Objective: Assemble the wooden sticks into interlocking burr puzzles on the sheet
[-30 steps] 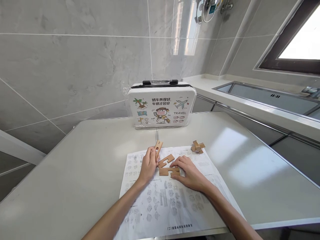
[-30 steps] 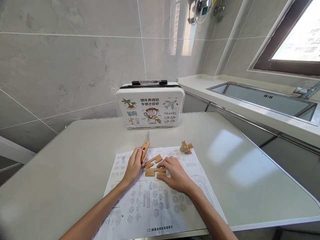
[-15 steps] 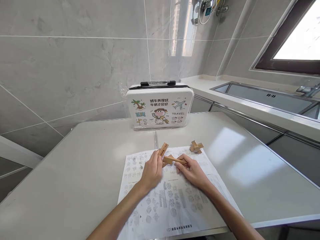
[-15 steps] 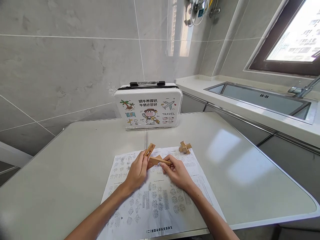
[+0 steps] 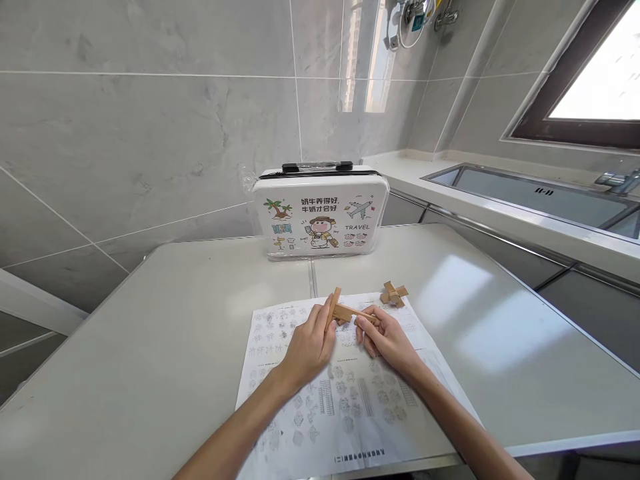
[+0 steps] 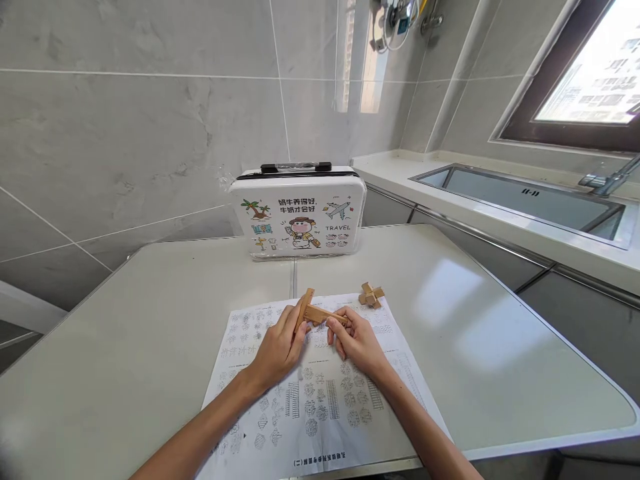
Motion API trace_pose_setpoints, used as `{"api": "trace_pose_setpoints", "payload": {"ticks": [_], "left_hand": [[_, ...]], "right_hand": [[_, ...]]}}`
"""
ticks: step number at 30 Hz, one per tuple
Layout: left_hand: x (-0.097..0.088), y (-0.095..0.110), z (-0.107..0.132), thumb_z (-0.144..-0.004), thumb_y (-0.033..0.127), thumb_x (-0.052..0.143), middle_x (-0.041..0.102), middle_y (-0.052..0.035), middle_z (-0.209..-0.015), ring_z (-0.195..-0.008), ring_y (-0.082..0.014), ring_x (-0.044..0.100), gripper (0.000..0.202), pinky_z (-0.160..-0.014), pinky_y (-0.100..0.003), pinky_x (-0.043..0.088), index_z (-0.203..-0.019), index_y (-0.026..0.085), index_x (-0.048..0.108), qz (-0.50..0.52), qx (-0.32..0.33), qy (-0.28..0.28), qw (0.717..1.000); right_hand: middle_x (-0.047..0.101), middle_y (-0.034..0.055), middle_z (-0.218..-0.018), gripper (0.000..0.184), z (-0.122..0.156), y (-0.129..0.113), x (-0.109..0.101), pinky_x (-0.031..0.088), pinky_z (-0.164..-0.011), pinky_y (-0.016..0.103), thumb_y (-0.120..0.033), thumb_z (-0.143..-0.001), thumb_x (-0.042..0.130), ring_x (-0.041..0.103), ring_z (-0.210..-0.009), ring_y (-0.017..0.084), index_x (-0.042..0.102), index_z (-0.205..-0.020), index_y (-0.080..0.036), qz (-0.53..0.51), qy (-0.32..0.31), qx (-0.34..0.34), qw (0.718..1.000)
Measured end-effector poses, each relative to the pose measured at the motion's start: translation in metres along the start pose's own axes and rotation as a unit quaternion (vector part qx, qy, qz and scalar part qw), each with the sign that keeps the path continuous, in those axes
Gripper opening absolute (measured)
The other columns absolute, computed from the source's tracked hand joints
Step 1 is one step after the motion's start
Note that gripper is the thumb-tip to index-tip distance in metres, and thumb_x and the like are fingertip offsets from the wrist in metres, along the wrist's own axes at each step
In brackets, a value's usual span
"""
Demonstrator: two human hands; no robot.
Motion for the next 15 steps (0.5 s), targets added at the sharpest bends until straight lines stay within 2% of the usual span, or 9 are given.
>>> {"api": "trace_pose_setpoints", "payload": {"ticks": [7,15], "left_hand": [[0.0046,-0.0034,0.0016,-0.109,0.032,0.029,0.061,-0.0105,-0.121,-0.08,-0.0177,0.066,0.061,-0.063,-0.028,0.058,-0.166,0.029,0.006,-0.072,0.027,0.015,0.997],[0.0093,0.0015,0.0026,-0.11,0.033,0.029,0.061,-0.0107,-0.118,-0.073,-0.0165,0.066,0.063,-0.058,-0.028,0.057,-0.166,0.028,0.001,-0.123,0.057,-0.006,0.991]], "right_hand": [[0.067,-0.0023,-0.07,0.04,-0.0001,0.0029,-0.0005,0.032,-0.041,0.024,-0.062,-0.094,0.061,0.049,-0.036,0.008,0.053,-0.091,-0.023,-0.002,-0.003,-0.001,1.0],[0.069,-0.0021,-0.07,0.039,0.0004,0.0083,0.002,0.031,-0.041,0.023,-0.06,-0.097,0.058,0.049,-0.035,0.008,0.052,-0.091,-0.022,-0.002,-0.027,0.007,1.0]]}}
Point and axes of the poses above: each hand's wrist, its own z-axis away from the middle knuckle, its own x-axis out of the palm, y = z × x, the point moved 7 cm from there along -z, towards the middle knuckle
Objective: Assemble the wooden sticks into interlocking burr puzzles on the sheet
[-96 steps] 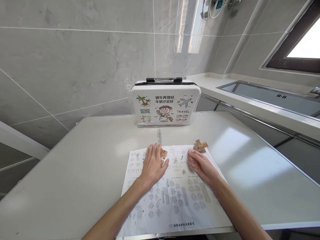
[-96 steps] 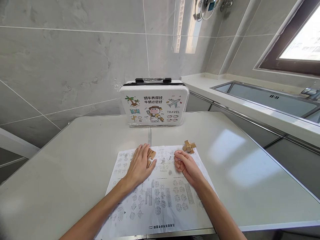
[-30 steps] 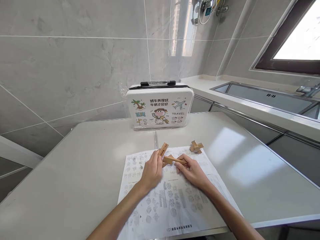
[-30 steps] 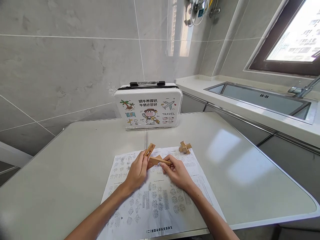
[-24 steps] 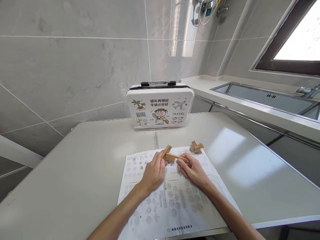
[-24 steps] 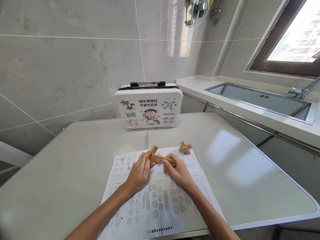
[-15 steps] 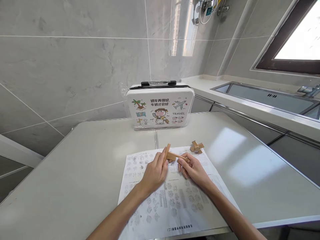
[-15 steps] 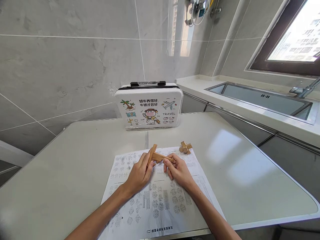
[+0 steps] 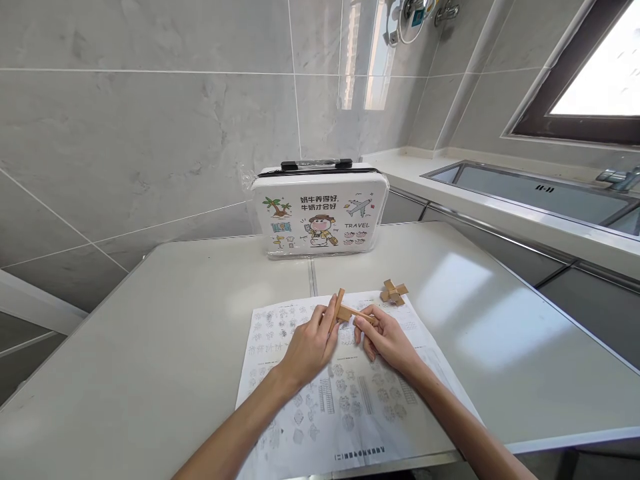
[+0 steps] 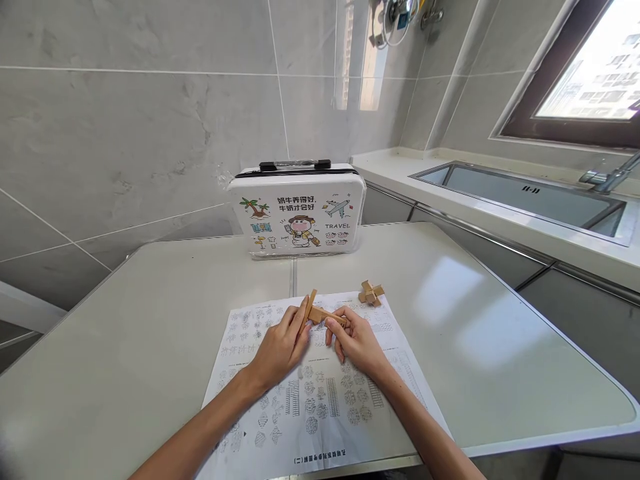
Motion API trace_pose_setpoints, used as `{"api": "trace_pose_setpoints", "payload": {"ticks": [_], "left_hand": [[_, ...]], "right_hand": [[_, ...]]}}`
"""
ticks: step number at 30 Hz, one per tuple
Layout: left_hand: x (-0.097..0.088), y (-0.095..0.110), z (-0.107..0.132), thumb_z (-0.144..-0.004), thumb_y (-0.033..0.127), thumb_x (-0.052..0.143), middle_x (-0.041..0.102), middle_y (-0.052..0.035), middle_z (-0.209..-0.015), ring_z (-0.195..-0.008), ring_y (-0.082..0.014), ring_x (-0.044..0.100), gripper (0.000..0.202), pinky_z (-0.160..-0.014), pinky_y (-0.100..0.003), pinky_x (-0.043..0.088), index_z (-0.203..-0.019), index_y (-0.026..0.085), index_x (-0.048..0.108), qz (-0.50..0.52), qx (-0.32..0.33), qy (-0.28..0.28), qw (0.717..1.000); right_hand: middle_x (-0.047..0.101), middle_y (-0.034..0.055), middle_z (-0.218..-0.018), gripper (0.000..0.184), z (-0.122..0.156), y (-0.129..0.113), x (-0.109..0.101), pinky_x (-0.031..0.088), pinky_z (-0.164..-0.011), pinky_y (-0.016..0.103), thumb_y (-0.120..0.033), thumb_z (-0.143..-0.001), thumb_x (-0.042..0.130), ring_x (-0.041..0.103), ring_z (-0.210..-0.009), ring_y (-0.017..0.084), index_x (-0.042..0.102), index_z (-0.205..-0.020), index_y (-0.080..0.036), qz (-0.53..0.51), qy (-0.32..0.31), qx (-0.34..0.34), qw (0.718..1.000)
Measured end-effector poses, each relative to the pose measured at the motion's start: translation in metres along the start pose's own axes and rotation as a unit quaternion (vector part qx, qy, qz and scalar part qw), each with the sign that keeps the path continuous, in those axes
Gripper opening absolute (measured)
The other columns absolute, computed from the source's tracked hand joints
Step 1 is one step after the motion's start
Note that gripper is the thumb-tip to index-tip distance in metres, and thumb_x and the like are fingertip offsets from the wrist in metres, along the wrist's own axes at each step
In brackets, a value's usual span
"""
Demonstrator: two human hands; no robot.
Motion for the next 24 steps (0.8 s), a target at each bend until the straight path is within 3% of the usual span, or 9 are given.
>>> {"api": "trace_pose_setpoints", "payload": {"ticks": [5,10,18,24], "left_hand": [[-0.002,0.002,-0.001,-0.11,0.028,0.029,0.064,-0.0085,-0.11,-0.07,-0.0159,0.065,0.063,-0.056,-0.026,0.055,-0.166,0.025,0.0,-0.024,0.025,0.02,0.999],[-0.005,0.003,-0.002,-0.109,0.025,0.031,0.066,-0.0067,-0.108,-0.075,-0.0163,0.067,0.06,-0.062,-0.028,0.058,-0.166,0.027,0.009,-0.008,0.045,0.018,0.999],[-0.011,0.006,-0.003,-0.108,0.024,0.033,0.071,-0.0068,-0.11,-0.092,-0.0192,0.07,0.06,-0.079,-0.032,0.061,-0.166,0.028,0.015,0.025,0.071,-0.007,0.997],[-0.009,0.008,-0.001,-0.108,0.025,0.033,0.07,-0.005,-0.098,-0.077,-0.0179,0.069,0.058,-0.068,-0.03,0.059,-0.165,0.026,0.019,0.011,0.07,0.002,0.997]], "right_hand": [[0.071,0.0007,-0.072,0.04,0.001,-0.002,0.004,0.036,-0.047,0.025,-0.059,-0.099,0.055,0.05,-0.039,0.009,0.059,-0.095,-0.02,0.029,-0.03,0.01,0.999],[0.068,-0.0001,-0.069,0.04,0.005,-0.005,0.007,0.04,-0.054,0.028,-0.057,-0.102,0.051,0.049,-0.041,0.009,0.061,-0.092,-0.019,0.059,-0.056,0.001,0.997],[0.043,-0.0075,-0.058,0.041,0.007,0.001,0.011,0.026,-0.047,0.026,-0.06,-0.102,0.049,0.032,-0.046,0.009,0.05,-0.087,-0.022,0.03,-0.074,0.024,0.996],[0.037,-0.008,-0.065,0.042,0.007,0.011,0.016,0.022,-0.047,0.025,-0.062,-0.101,0.049,0.025,-0.052,0.008,0.044,-0.087,-0.023,-0.022,-0.093,0.042,0.995]]}}
Point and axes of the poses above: each hand's wrist, its own z-axis away from the middle knuckle, its own x-axis out of the palm, y = z × x, the point moved 7 cm from there along -z, towards the middle knuckle
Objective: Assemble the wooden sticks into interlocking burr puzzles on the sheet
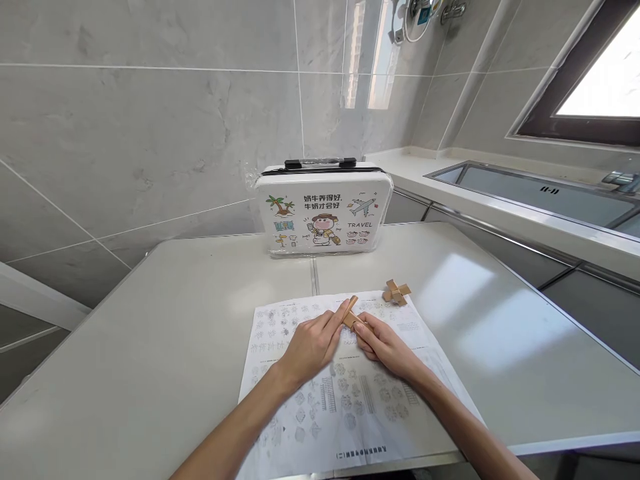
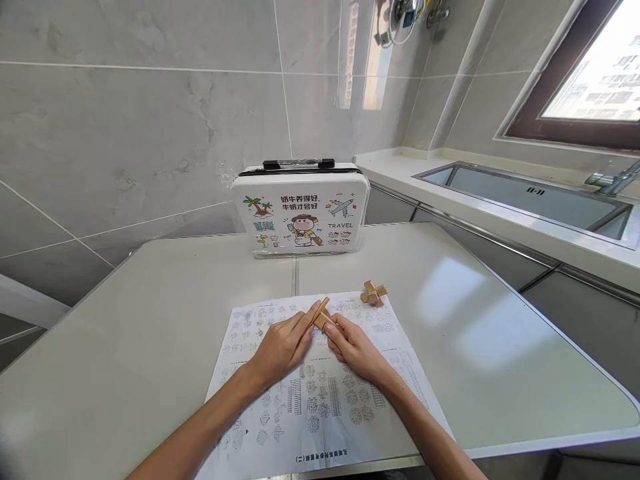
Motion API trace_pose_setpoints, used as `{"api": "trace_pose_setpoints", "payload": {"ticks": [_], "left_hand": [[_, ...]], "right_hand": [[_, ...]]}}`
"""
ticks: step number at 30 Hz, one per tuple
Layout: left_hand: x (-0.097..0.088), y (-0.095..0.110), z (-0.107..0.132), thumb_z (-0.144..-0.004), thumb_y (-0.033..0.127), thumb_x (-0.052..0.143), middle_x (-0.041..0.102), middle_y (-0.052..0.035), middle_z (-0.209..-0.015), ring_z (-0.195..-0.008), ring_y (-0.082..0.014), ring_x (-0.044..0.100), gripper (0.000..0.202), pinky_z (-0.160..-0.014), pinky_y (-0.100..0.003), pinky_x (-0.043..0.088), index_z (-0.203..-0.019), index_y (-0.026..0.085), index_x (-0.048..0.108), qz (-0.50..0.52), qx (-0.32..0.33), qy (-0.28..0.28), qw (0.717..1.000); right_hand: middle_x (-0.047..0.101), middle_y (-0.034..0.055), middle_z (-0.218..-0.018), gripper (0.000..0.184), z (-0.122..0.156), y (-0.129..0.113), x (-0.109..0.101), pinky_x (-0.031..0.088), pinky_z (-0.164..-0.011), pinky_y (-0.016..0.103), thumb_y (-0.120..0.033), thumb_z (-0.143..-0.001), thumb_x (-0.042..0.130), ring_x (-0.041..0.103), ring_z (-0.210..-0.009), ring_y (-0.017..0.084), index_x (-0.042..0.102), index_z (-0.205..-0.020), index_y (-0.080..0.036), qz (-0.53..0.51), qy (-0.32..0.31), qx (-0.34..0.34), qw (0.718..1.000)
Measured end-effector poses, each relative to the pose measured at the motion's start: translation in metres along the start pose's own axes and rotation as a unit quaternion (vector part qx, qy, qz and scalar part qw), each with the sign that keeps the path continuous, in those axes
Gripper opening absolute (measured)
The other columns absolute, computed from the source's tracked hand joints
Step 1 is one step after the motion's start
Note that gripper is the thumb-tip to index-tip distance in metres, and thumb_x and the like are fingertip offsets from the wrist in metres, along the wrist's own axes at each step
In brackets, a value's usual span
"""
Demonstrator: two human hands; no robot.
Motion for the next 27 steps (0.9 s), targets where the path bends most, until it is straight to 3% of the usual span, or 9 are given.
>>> {"api": "trace_pose_setpoints", "payload": {"ticks": [6,10,12,20,27], "left_hand": [[0.001,0.0,0.001,-0.109,0.025,0.034,0.073,-0.0059,-0.102,-0.079,-0.0184,0.072,0.058,-0.069,-0.031,0.061,-0.165,0.026,0.019,-0.001,0.003,0.003,1.0],[0.006,0.005,0.003,-0.109,0.023,0.036,0.068,-0.012,-0.137,-0.105,-0.0212,0.075,0.058,-0.082,-0.034,0.064,-0.165,0.025,0.019,-0.007,0.035,0.02,0.999],[0.008,0.007,0.003,-0.109,0.022,0.037,0.064,-0.0124,-0.144,-0.113,-0.022,0.073,0.058,-0.085,-0.035,0.064,-0.164,0.025,0.021,-0.009,0.043,0.028,0.999],[0.002,0.005,0.003,-0.108,0.024,0.044,0.075,-0.0049,-0.127,-0.101,-0.019,0.077,0.049,-0.089,-0.034,0.065,-0.157,0.029,0.04,0.017,0.019,0.067,0.997],[0.003,0.004,0.003,-0.108,0.023,0.041,0.077,-0.0041,-0.122,-0.095,-0.0168,0.078,0.05,-0.081,-0.03,0.065,-0.158,0.03,0.039,0.03,0.03,0.055,0.998]], "right_hand": [[0.038,-0.0075,-0.066,0.041,0.0,0.0,0.0,0.023,-0.048,0.026,-0.061,-0.103,0.047,0.027,-0.053,0.009,0.044,-0.089,-0.023,0.012,-0.003,-0.008,1.0],[0.039,-0.0071,-0.067,0.041,-0.002,0.001,0.001,0.023,-0.047,0.026,-0.061,-0.103,0.046,0.028,-0.053,0.009,0.045,-0.089,-0.022,0.001,-0.003,-0.016,1.0],[0.039,-0.007,-0.067,0.04,-0.003,0.002,0.002,0.023,-0.047,0.025,-0.06,-0.104,0.046,0.027,-0.053,0.009,0.045,-0.09,-0.023,-0.003,-0.002,-0.022,1.0],[0.043,-0.0068,-0.063,0.039,-0.001,-0.01,0.011,0.027,-0.049,0.027,-0.058,-0.107,0.04,0.032,-0.051,0.009,0.047,-0.093,-0.022,0.024,-0.039,-0.022,0.999],[0.048,-0.0065,-0.061,0.039,0.001,-0.013,0.013,0.029,-0.05,0.027,-0.058,-0.106,0.041,0.035,-0.05,0.01,0.046,-0.091,-0.023,0.02,-0.044,-0.025,0.999]]}}
Point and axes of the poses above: each hand's wrist, its own z-axis away from the middle knuckle, its own x-axis out of the palm, y = z × x, the point moved 7 cm from there along -z, towards the middle knuckle
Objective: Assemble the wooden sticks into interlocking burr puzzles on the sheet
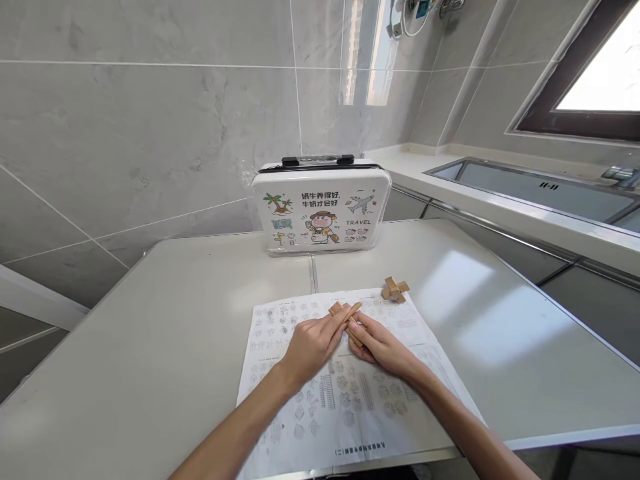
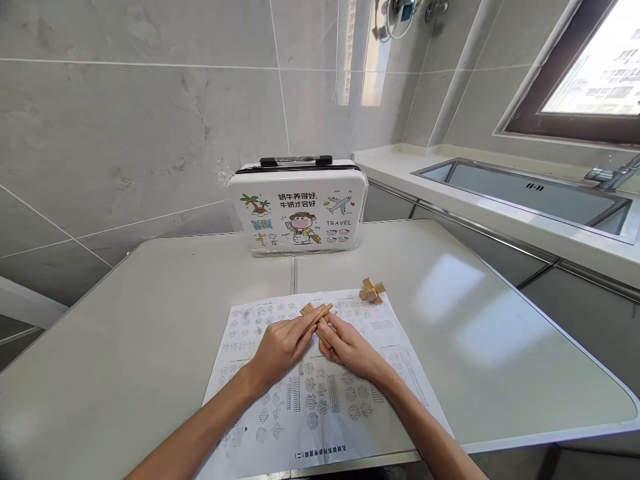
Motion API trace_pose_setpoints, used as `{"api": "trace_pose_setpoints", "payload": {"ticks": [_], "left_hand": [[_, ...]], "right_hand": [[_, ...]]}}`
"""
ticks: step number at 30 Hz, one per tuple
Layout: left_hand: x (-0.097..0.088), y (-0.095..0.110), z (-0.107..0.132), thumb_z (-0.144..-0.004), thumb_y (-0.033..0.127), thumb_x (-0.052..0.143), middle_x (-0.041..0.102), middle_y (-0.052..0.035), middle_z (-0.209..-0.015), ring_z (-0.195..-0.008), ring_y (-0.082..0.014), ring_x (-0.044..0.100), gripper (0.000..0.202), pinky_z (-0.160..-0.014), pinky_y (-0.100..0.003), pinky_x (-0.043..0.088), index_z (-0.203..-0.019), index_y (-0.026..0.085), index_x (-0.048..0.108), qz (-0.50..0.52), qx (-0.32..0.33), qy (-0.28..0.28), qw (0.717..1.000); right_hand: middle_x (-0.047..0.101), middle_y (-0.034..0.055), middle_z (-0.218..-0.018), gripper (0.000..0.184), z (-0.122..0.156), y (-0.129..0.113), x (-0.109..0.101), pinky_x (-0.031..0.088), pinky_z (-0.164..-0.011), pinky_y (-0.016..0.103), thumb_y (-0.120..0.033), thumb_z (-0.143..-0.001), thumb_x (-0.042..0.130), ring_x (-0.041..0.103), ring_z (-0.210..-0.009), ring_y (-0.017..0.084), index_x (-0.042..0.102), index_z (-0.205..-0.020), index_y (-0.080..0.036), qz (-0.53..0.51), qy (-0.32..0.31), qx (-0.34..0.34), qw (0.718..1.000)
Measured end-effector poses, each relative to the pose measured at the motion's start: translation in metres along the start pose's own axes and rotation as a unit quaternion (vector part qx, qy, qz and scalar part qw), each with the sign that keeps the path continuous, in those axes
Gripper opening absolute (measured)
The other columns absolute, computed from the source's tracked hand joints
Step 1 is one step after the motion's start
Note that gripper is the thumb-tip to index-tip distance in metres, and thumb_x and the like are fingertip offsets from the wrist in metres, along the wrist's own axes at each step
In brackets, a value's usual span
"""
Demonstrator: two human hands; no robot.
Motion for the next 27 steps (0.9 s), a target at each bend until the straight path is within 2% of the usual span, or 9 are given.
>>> {"api": "trace_pose_setpoints", "payload": {"ticks": [6,10,13,15,17,22,27], "left_hand": [[0.0,-0.001,0.001,-0.108,0.021,0.042,0.078,-0.0047,-0.118,-0.094,-0.0181,0.078,0.049,-0.08,-0.032,0.064,-0.156,0.03,0.042,0.002,0.002,-0.005,1.0],[-0.005,-0.001,0.001,-0.107,0.022,0.043,0.078,-0.0048,-0.117,-0.088,-0.0177,0.077,0.048,-0.077,-0.031,0.062,-0.154,0.028,0.041,0.005,-0.007,0.018,1.0],[-0.011,-0.004,0.0,-0.1,0.024,0.054,0.078,-0.0044,-0.104,-0.081,-0.0184,0.074,0.054,-0.074,-0.032,0.06,-0.152,0.025,0.038,0.015,-0.043,0.046,0.998],[-0.015,-0.009,0.0,-0.091,0.024,0.062,0.074,-0.0041,-0.099,-0.083,-0.0206,0.071,0.058,-0.076,-0.035,0.058,-0.145,0.023,0.041,0.015,-0.077,0.064,0.995],[-0.016,-0.014,-0.001,-0.085,0.024,0.064,0.069,-0.0059,-0.101,-0.087,-0.0229,0.067,0.051,-0.079,-0.039,0.056,-0.133,0.021,0.047,-0.005,-0.108,0.07,0.992],[-0.009,-0.027,-0.002,-0.095,0.035,0.059,0.06,-0.0094,-0.101,-0.093,-0.0264,0.059,0.02,-0.081,-0.044,0.05,-0.105,0.019,0.056,-0.08,-0.152,0.02,0.985],[-0.003,-0.033,0.001,-0.096,0.042,0.06,0.056,-0.0065,-0.091,-0.089,-0.0252,0.054,0.026,-0.079,-0.043,0.048,-0.084,0.02,0.055,-0.08,-0.171,-0.005,0.982]], "right_hand": [[0.056,-0.0055,-0.058,0.04,0.0,0.0,0.002,0.04,-0.057,0.03,-0.06,-0.105,0.042,0.043,-0.048,0.012,0.05,-0.094,-0.022,0.002,-0.024,0.0,1.0],[0.064,-0.0014,-0.067,0.041,-0.001,-0.001,-0.001,0.036,-0.053,0.029,-0.06,-0.105,0.043,0.044,-0.047,0.011,0.053,-0.096,-0.021,-0.024,-0.018,0.01,1.0],[0.065,-0.0003,-0.069,0.041,-0.002,-0.002,-0.007,0.035,-0.051,0.028,-0.06,-0.104,0.045,0.044,-0.046,0.011,0.055,-0.099,-0.021,-0.051,0.004,0.01,0.999],[0.064,-0.0005,-0.068,0.04,-0.003,-0.001,-0.014,0.035,-0.051,0.027,-0.06,-0.103,0.047,0.044,-0.046,0.01,0.055,-0.098,-0.021,-0.073,0.037,0.011,0.997],[0.061,-0.001,-0.067,0.042,-0.004,0.002,-0.021,0.034,-0.05,0.027,-0.062,-0.101,0.05,0.043,-0.046,0.01,0.055,-0.095,-0.021,-0.097,0.076,0.012,0.992],[0.059,-0.0015,-0.067,0.045,-0.005,0.008,-0.031,0.032,-0.046,0.026,-0.066,-0.095,0.059,0.04,-0.047,0.01,0.056,-0.092,-0.021,-0.141,0.12,0.018,0.983],[0.057,-0.0021,-0.066,0.044,-0.005,0.009,-0.033,0.029,-0.045,0.026,-0.064,-0.095,0.06,0.039,-0.047,0.01,0.059,-0.097,-0.021,-0.159,0.126,0.022,0.979]]}}
Point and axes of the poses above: each hand's wrist, its own z-axis away from the middle knuckle, its own x-axis out of the palm, y = z × x, the point moved 7 cm from there along -z, towards the middle knuckle
